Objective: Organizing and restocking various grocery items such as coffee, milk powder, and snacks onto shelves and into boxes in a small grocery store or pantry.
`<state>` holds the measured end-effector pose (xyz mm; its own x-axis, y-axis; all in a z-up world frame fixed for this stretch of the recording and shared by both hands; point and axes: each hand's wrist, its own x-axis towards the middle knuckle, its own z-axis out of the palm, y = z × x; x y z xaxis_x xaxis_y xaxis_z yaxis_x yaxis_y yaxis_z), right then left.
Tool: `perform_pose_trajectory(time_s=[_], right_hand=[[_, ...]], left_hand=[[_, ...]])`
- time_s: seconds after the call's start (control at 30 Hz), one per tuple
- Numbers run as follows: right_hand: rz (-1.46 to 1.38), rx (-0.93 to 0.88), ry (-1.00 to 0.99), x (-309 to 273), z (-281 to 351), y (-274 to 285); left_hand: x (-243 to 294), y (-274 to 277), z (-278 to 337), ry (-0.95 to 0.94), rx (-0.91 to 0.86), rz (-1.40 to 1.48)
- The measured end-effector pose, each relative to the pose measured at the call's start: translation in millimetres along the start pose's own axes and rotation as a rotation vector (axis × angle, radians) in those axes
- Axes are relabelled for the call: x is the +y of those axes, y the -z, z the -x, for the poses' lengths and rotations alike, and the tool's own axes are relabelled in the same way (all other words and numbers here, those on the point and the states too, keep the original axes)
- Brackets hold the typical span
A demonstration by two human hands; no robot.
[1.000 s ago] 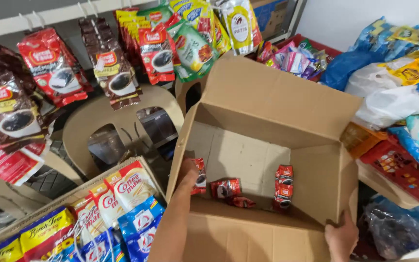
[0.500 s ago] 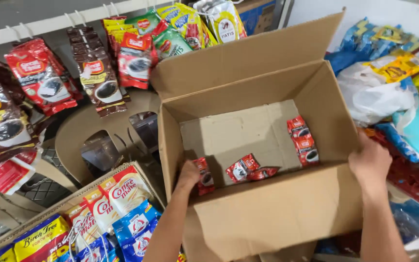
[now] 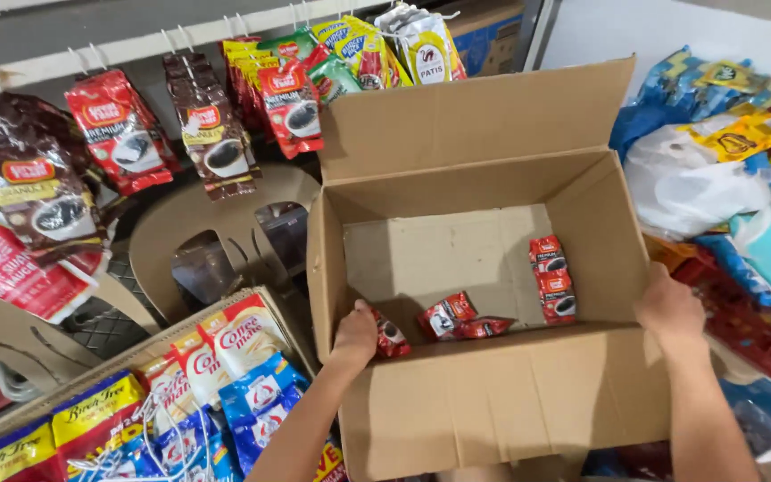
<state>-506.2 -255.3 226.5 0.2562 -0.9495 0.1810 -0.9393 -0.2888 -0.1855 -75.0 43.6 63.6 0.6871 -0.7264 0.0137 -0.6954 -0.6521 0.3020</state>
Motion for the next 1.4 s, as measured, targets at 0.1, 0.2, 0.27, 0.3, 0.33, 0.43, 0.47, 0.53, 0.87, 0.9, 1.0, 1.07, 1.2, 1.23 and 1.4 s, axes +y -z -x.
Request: perform_pose_trajectory(time_s=[0.1,0.2,0.27,0.3,0.33,0.43,0.47,0.53,0.87,0.9,1.0,1.07,1.2,1.23,1.4], right_hand=[[0.010,-0.015,-0.046,4.0,-2.4,-15.3],[-0.060,0.003,-0.118,-35.3,31.6,14.4],[0.109,0.205,-0.030,-47.5,47.0,5.8],[0.270,0.419,0.055,-56.1,50.3,3.6],[0.264,0.420,0.061,-75.5,60.4,11.0],[0.083,0.241,0.296,-127.8,97.6,17.7],[-0.099,0.212,0.502,-146.3,107.4,11.3],[-0.290,0.184,0.711,-182.9,134.5,2.5],[-0.202,-0.093,0.881,-258.3,224.2,-12.3],[-0.224,-0.127,0.849,-257.0,222.5,-10.2],[-0.232,-0.056,0.905,-252.4,225.2,-22.9],[-0.249,-0.015,0.923,-245.6,227.0,-31.2],[-0.247,-0.108,0.908,-243.0,226.2,-37.0],[-0.248,-0.111,0.915,-250.1,216.4,-30.5],[-0.123,-0.417,0.738,-281.0,177.0,-1.3]], left_hand=[[9.8,12.4,16.6,-0.007,0.018,-0.049],[22.3,48.2,37.2,-0.057,0.065,-0.002],[20.5,36.4,36.8,-0.030,0.051,0.019],[20.6,34.3,31.5,-0.009,0.049,0.040],[22.5,42.3,33.8,-0.003,0.055,0.037],[26.9,57.5,48.3,-0.007,0.041,0.155],[28.3,62.4,49.3,-0.007,0.040,0.203],[29.6,72.9,53.0,-0.003,0.044,0.250],[15.5,79.7,92.1,-0.072,0.205,0.438],[17.5,74.3,91.8,-0.068,0.202,0.414],[24.4,82.1,103.1,-0.025,0.212,0.418],[29.5,83.9,104.7,-0.015,0.220,0.439],[38.4,93.5,121.3,0.034,0.233,0.458],[36.8,95.0,119.4,0.041,0.236,0.457],[32.4,94.6,118.6,0.039,0.258,0.553]])
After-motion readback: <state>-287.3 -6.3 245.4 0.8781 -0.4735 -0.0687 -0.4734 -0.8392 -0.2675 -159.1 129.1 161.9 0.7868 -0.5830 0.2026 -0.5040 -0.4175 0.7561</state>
